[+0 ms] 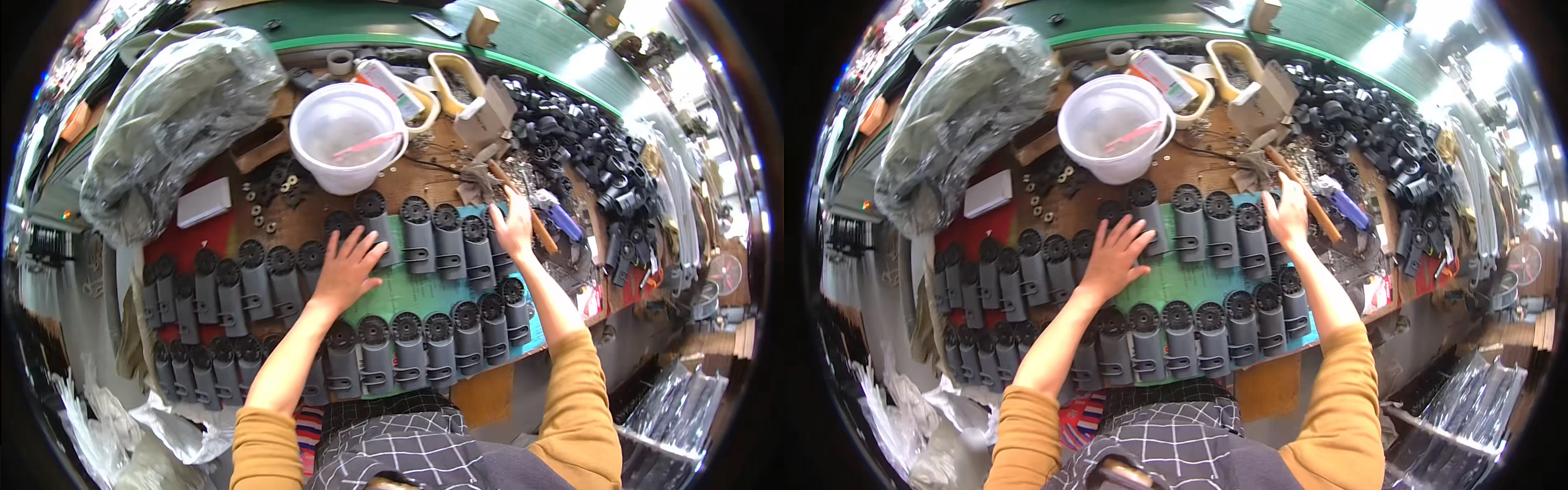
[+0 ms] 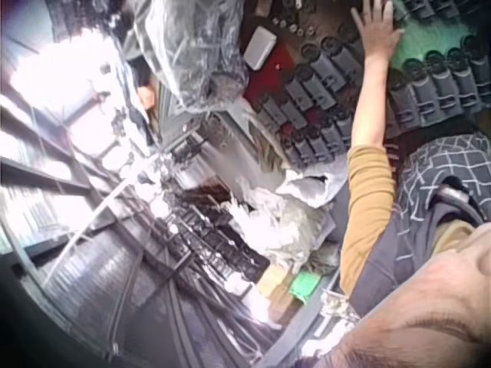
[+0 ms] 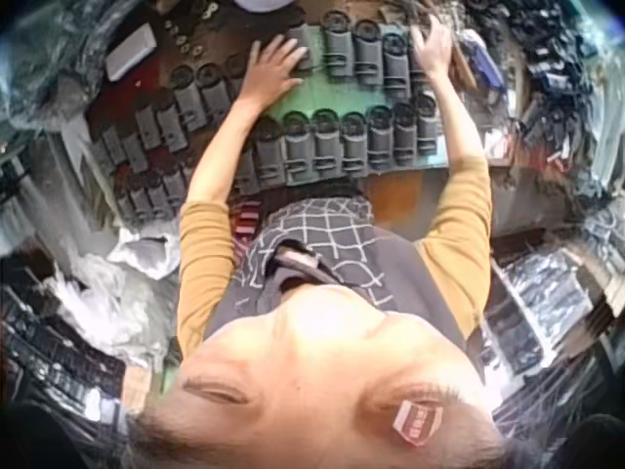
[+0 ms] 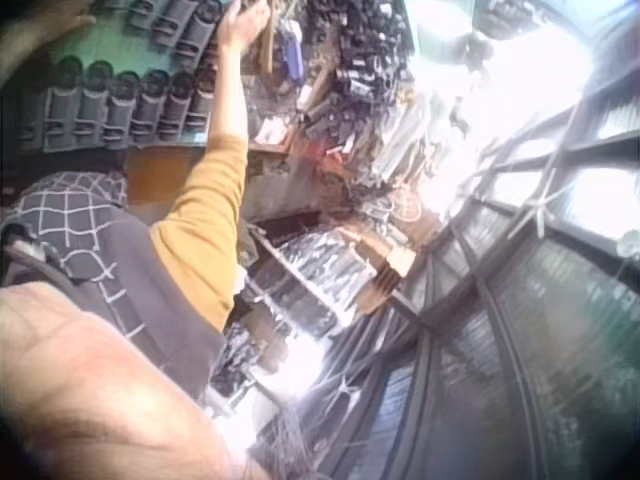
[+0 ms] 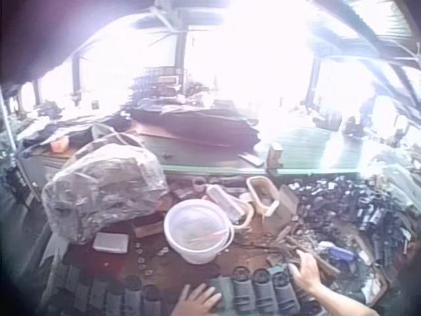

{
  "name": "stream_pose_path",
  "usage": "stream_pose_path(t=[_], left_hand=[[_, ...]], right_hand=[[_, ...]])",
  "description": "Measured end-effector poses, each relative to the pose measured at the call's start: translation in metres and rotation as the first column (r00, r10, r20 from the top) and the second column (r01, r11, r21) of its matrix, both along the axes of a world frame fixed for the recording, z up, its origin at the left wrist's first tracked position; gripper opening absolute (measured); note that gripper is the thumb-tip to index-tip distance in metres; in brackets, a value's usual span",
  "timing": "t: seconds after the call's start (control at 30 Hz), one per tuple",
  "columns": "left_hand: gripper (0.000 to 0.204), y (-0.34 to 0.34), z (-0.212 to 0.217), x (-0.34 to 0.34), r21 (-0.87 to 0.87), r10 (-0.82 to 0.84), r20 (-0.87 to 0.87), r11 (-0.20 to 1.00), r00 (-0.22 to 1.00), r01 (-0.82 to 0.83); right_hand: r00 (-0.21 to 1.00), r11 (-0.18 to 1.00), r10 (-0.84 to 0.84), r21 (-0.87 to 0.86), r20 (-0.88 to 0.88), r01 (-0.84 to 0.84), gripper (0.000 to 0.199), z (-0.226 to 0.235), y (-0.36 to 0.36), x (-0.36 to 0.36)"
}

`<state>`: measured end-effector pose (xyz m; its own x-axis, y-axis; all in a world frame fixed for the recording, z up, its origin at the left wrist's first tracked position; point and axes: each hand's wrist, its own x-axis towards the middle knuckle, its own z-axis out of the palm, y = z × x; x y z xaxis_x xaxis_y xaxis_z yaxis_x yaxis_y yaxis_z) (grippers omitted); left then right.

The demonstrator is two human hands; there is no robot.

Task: The person assembles small wheel components by inserting bearings and washers into gray plastic housings. They use a toothbrush to clean parts, retrieve metal washers from a bag, and apply hot glue with a glue gun to secure components. The person repeatedly handles multiple housings and small metal parts on a cluttered workbench.

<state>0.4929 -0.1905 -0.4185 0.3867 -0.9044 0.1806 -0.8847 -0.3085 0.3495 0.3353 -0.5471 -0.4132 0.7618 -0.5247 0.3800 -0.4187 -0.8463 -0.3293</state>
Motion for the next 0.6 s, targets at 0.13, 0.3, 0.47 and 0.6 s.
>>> stream_pose_path(t=[0.13,0.3,0.47,0.6], left_hand=[[0.061,0.041,0.026,-0.028,-0.091,0.123,-0.090,0.987,0.988,-0.131],[0.042,0.070,0.055,-0.079,-0.139,0.289,-0.351,0.925,0.891,-0.354],[0.057,0.006,0.076,-0.112,-0.212,-0.177,-0.977,0.816,0.117,-0.538],[0.043,-0.014,0.085,-0.128,-0.237,-0.421,-0.885,0.773,-0.198,-0.588]], right_hand=[[0.964,0.980,-0.200,-0.046,-0.175,0.195,0.047,-0.015,-0.029,0.073],[0.944,0.961,-0.222,0.218,0.244,0.170,0.019,0.002,0.003,0.091],[0.924,0.916,0.157,0.299,0.349,-0.268,0.012,0.097,0.145,-0.007],[0.962,0.430,-0.040,0.874,0.269,-0.227,0.018,0.133,0.264,-0.070]])
